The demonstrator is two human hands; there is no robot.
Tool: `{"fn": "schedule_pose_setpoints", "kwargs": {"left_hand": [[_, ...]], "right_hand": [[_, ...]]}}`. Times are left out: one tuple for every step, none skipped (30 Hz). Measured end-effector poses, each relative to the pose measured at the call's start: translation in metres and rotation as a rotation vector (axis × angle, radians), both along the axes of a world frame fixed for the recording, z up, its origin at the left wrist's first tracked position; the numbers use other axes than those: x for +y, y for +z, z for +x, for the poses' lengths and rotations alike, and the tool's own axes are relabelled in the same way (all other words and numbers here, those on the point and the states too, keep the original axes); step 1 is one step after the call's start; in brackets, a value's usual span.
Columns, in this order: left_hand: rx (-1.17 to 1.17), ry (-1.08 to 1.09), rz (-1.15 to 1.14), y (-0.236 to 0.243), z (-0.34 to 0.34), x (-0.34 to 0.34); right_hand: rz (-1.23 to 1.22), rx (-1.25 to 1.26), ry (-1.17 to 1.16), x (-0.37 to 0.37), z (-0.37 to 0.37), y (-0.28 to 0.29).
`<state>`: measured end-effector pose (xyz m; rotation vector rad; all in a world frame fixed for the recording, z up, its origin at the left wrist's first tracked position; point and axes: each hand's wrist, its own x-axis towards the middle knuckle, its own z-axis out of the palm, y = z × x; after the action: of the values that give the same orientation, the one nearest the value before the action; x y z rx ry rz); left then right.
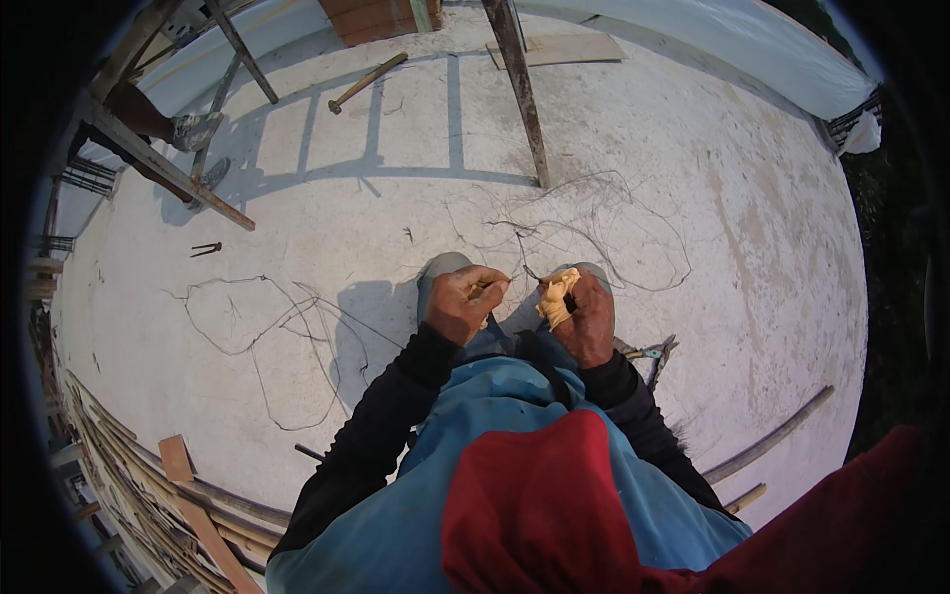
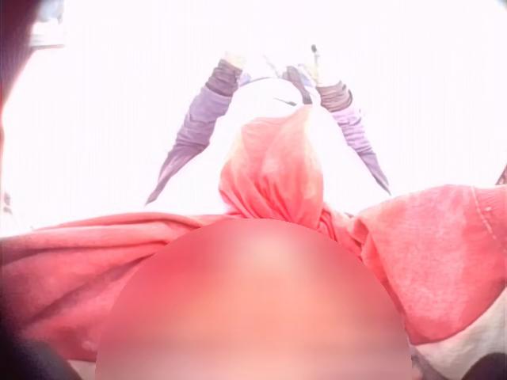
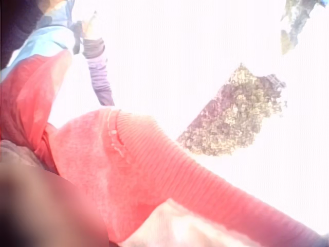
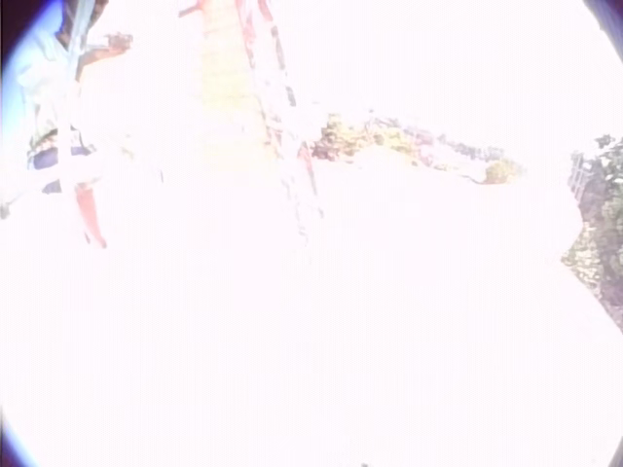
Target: The person ties thin wire around wooden scaffolding poles on a rooftop. They repeatedly wrap and twist the wire by hand to secure the joints, occasionally using pliers to tighten the connections.
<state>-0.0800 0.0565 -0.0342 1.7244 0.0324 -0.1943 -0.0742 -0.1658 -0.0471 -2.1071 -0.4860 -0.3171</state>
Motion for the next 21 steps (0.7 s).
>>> {"fn": "schedule_pose_setpoints", "kwargs": {"left_hand": [[0.005, 0.008, -0.017, -0.002, 0.0, 0.0], [0.005, 0.012, -0.032, -0.004, 0.0, 0.0], [0.017, 0.013, -0.041, -0.006, 0.001, -0.001], [0.031, 0.014, -0.049, -0.008, 0.001, -0.001], [0.015, 0.014, -0.05, -0.009, 0.002, -0.002], [0.001, 0.015, -0.049, -0.01, 0.003, -0.003], [-0.004, 0.017, -0.045, -0.01, 0.004, -0.004], [0.01, 0.018, -0.061, -0.01, 0.004, -0.005], [0.032, 0.02, -0.075, -0.009, 0.005, -0.007], [0.054, 0.024, -0.088, -0.008, 0.006, -0.008], [0.077, 0.026, -0.129, -0.007, 0.007, -0.009], [0.1, 0.028, -0.17, -0.005, 0.007, -0.009], [0.137, 0.032, -0.204, -0.002, 0.008, -0.01], [0.164, 0.046, -0.242, 0.0, 0.009, -0.011], [0.206, 0.061, -0.272, 0.003, 0.009, -0.012], [0.239, 0.08, -0.309, 0.006, 0.009, -0.013], [0.274, 0.071, -0.34, 0.008, 0.008, -0.014], [0.3, 0.064, -0.377, 0.01, 0.008, -0.015], [0.327, 0.053, -0.417, 0.011, 0.008, -0.015], [0.33, 0.057, -0.42, 0.011, 0.009, -0.016], [0.334, 0.057, -0.425, 0.011, 0.009, -0.016]], "right_hand": [[-0.003, -0.016, 0.016, 0.001, 0.0, 0.001], [-0.003, 0.0, 0.019, 0.001, 0.0, 0.002], [-0.003, 0.02, 0.02, 0.002, 0.0, 0.002], [-0.005, 0.044, 0.026, 0.002, -0.001, 0.002], [0.005, 0.03, 0.014, 0.004, -0.002, 0.002], [0.014, 0.02, 0.009, 0.005, -0.003, 0.001], [0.022, 0.01, 0.003, 0.006, -0.004, 0.001], [0.04, 0.027, -0.018, 0.008, -0.006, 0.001], [0.057, 0.045, -0.039, 0.01, -0.007, 0.0], [0.075, 0.063, -0.059, 0.012, -0.007, 0.0], [0.111, 0.038, -0.059, 0.014, -0.008, 0.0], [0.148, 0.015, -0.057, 0.015, -0.008, 0.001], [0.18, 0.0, -0.049, 0.016, -0.008, 0.001], [0.14, -0.035, -0.053, 0.017, -0.007, 0.002], [0.096, -0.06, -0.05, 0.017, -0.007, 0.003], [0.057, -0.086, -0.053, 0.018, -0.006, 0.004], [0.063, -0.095, -0.046, 0.019, -0.006, 0.005], [0.074, -0.105, -0.044, 0.019, -0.005, 0.006], [0.09, -0.101, -0.048, 0.02, -0.005, 0.007], [0.088, -0.108, -0.048, 0.021, -0.005, 0.008], [0.092, -0.101, -0.053, 0.022, -0.004, 0.008]]}}
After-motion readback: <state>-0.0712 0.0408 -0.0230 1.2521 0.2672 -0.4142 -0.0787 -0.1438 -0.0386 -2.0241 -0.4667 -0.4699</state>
